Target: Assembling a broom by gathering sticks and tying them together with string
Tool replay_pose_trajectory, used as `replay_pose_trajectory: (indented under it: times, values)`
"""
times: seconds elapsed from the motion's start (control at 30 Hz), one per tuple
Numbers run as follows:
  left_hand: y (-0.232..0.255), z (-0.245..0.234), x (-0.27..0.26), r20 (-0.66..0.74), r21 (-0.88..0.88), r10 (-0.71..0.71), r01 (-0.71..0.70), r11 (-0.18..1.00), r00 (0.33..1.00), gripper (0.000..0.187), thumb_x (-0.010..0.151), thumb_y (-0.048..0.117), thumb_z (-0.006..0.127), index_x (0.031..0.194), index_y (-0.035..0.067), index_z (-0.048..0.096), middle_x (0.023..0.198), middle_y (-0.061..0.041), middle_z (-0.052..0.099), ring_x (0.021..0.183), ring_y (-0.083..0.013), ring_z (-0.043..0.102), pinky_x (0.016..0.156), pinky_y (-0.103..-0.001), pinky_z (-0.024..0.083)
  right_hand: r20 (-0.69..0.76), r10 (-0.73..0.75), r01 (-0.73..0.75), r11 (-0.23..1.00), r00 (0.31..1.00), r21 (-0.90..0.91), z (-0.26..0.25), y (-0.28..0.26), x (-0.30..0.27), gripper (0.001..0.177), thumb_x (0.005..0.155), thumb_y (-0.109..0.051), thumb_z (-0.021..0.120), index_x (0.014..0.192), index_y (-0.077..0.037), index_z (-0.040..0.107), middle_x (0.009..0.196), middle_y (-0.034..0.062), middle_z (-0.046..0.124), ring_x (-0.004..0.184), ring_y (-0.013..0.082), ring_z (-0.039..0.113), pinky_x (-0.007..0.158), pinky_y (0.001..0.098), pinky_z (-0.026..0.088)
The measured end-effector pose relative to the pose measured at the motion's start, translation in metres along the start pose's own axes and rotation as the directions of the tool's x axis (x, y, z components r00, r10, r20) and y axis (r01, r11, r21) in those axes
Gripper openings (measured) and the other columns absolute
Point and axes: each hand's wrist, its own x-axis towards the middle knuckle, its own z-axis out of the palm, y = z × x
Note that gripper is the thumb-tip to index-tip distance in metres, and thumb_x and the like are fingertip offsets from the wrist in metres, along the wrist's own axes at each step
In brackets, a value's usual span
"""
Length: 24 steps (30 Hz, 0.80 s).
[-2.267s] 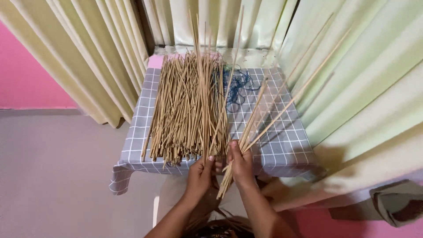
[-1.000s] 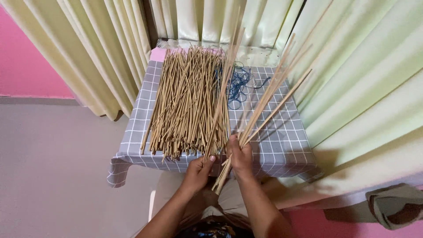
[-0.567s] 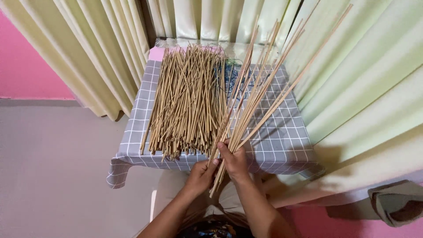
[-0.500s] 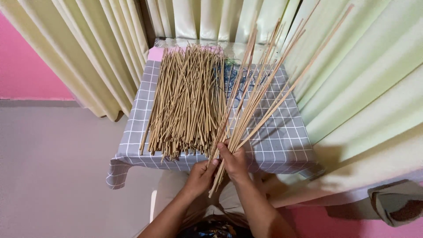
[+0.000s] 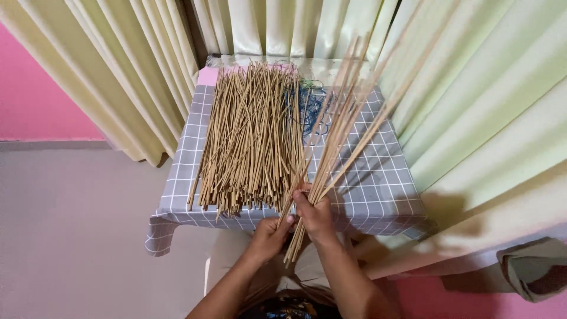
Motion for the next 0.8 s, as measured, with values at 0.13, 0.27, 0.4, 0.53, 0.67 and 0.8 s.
replay_pose_trajectory:
  times: [0.13,0.27,0.4,0.53,0.67,0.8]
  values:
    - [0.014,0.0,-0.007,0.023,-0.013,0.002,-0.002,1.0,1.0,0.055,0.108,0.027,0.061,0.055,0.013,0.056,0.043,0.003,0.043,0.043,-0.0077,0.034,0.044,-0.021,0.028,-0.041,-0.04,0.039,0.999,0.998,-0.02,-0.004,0.023,0.002,0.013,0.095,-0.009,0.073,0.091,0.001,0.067,0.046,0.0039,0.048,0.043,0.0089,0.041,0.044,0.023,0.035]
    - [0.009,0.005,-0.009,0.007,0.041,0.051,-0.051,0.998,0.999,0.053,0.107,0.029,0.06,0.058,0.011,0.053,0.048,0.002,0.045,0.046,-0.0085,0.037,0.045,-0.025,0.032,-0.026,0.006,-0.007,0.999,1.0,-0.04,-0.021,0.038,0.006,0.017,0.093,-0.015,0.075,0.092,0.0,0.068,0.057,0.0039,0.055,0.05,0.0107,0.05,0.049,0.0241,0.042]
    - [0.021,0.009,-0.013,0.008,0.074,0.098,-0.098,0.992,0.995,0.049,0.108,0.039,0.048,0.068,0.012,0.06,0.053,0.002,0.045,0.046,-0.01,0.035,0.045,-0.029,0.029,-0.015,0.0,-0.001,0.998,1.0,-0.061,-0.03,0.046,0.009,0.013,0.096,-0.014,0.068,0.089,-0.003,0.068,0.066,0.0007,0.054,0.056,0.0107,0.047,0.05,0.0245,0.04]
    - [0.002,0.001,-0.005,-0.077,0.081,0.091,-0.085,0.993,0.993,0.046,0.107,0.033,0.051,0.068,0.01,0.062,0.051,-0.001,0.054,0.038,-0.0119,0.044,0.036,-0.028,0.04,-0.106,0.062,-0.081,0.981,0.992,-0.179,-0.025,0.03,0.007,0.021,0.1,-0.027,0.061,0.098,-0.007,0.069,0.08,0.005,0.07,0.071,0.0159,0.063,0.075,0.0334,0.054]
    - [0.011,0.002,-0.011,-0.061,0.123,0.074,-0.066,0.99,0.995,0.039,0.104,0.029,0.056,0.09,0.002,0.081,0.059,-0.002,0.063,0.049,-0.0096,0.048,0.047,-0.026,0.041,0.088,0.025,-0.027,0.999,0.996,0.027,-0.023,0.041,0.009,0.015,0.102,-0.023,0.06,0.106,-0.008,0.061,0.064,-0.003,0.05,0.051,0.0092,0.044,0.046,0.0263,0.039]
    - [0.012,0.002,-0.013,0.02,0.214,0.059,-0.061,0.975,0.998,0.047,0.106,0.026,0.058,0.062,0.01,0.06,0.053,0.001,0.051,0.046,-0.0098,0.04,0.045,-0.029,0.035,0.117,0.076,-0.079,0.997,0.99,0.024,-0.019,0.034,0.006,0.028,0.092,-0.011,0.07,0.119,-0.001,0.069,0.082,0.0057,0.066,0.064,0.0105,0.056,0.052,0.0218,0.044]
